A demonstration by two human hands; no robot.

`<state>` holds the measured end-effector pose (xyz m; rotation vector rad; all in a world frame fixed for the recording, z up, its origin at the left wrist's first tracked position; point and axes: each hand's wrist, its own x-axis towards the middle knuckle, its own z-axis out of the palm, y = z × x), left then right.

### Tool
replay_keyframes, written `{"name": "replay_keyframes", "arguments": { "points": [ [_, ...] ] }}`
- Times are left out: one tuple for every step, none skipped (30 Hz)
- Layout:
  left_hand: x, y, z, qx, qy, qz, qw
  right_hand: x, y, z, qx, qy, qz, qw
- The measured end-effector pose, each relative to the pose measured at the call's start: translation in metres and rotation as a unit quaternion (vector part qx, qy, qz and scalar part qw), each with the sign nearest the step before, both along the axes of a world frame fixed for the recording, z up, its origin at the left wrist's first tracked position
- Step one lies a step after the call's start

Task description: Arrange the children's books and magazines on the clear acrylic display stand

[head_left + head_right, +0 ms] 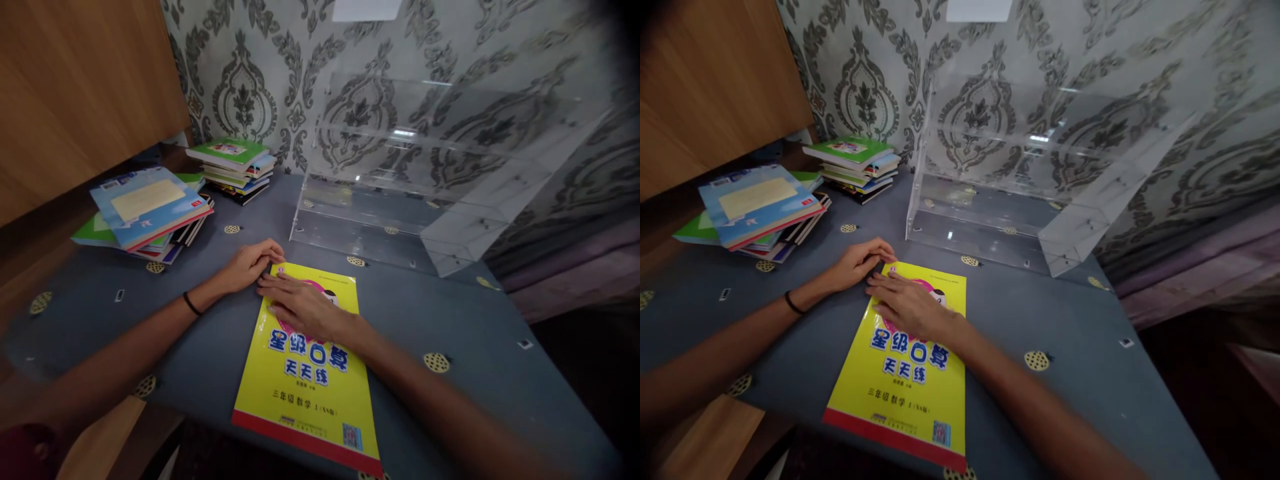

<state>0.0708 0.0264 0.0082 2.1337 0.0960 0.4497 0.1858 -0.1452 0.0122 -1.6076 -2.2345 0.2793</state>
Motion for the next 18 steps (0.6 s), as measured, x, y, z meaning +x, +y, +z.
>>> {"name": "replay_keyframes", "arguments": {
  "points": [
    [0.000,0.001,-0.002,-0.024,-0.008,-0.003,1.000,0.006,0.005,0.000,0.001,-0.007,-0.004,1.000],
    [0.000,0.002,-0.003,-0.040,-0.015,-0.005,0.999,0.011,0.009,0.001,0.005,-0.012,-0.006,1.000],
    [0.001,0.002,-0.005,-0.044,-0.022,-0.005,0.999,0.015,0.013,0.001,0.009,-0.015,-0.007,1.000],
    [0.000,0.003,-0.006,-0.039,-0.028,-0.005,0.999,0.018,0.016,0.001,0.014,-0.014,-0.007,1.000],
    [0.000,0.003,-0.006,-0.029,-0.030,-0.005,0.999,0.020,0.018,0.000,0.019,-0.013,-0.007,1.000],
    [0.000,0.003,-0.007,-0.017,-0.030,-0.005,0.999,0.021,0.019,-0.001,0.022,-0.013,-0.008,1.000],
    [0.000,0.003,-0.007,-0.005,-0.026,-0.004,1.000,0.022,0.020,-0.001,0.024,-0.015,-0.009,1.000],
    [0.000,0.002,-0.006,0.007,-0.020,-0.003,1.000,0.021,0.021,-0.002,0.025,-0.020,-0.010,0.999],
    [0.000,0.002,-0.006,0.020,-0.015,0.002,1.000,0.021,0.021,-0.004,0.025,-0.027,-0.014,0.999],
    [0.000,0.002,-0.005,0.032,-0.010,0.007,0.999,0.020,0.020,-0.005,0.024,-0.034,-0.018,0.999],
    [0.000,0.003,-0.005,0.042,-0.005,0.011,0.999,0.018,0.020,-0.006,0.024,-0.040,-0.024,0.999],
    [0.001,0.003,-0.004,0.051,-0.001,0.015,0.999,0.016,0.019,-0.008,0.022,-0.046,-0.030,0.998],
    [0.001,0.003,-0.004,0.059,0.003,0.017,0.998,0.014,0.018,-0.009,0.020,-0.050,-0.036,0.998],
    [0.001,0.004,-0.004,0.067,0.007,0.018,0.998,0.011,0.015,-0.010,0.017,-0.052,-0.040,0.998],
    [0.002,0.004,-0.003,0.077,0.012,0.019,0.997,0.007,0.012,-0.011,0.012,-0.055,-0.044,0.997],
    [0.002,0.004,-0.003,0.090,0.017,0.020,0.996,0.002,0.008,-0.012,0.006,-0.057,-0.045,0.997],
    [0.001,0.004,-0.002,0.103,0.021,0.022,0.994,-0.003,0.003,-0.011,-0.002,-0.058,-0.044,0.997],
    [0.001,0.003,-0.002,0.115,0.024,0.025,0.993,-0.010,-0.004,-0.011,-0.009,-0.058,-0.039,0.998]
  ]
}}
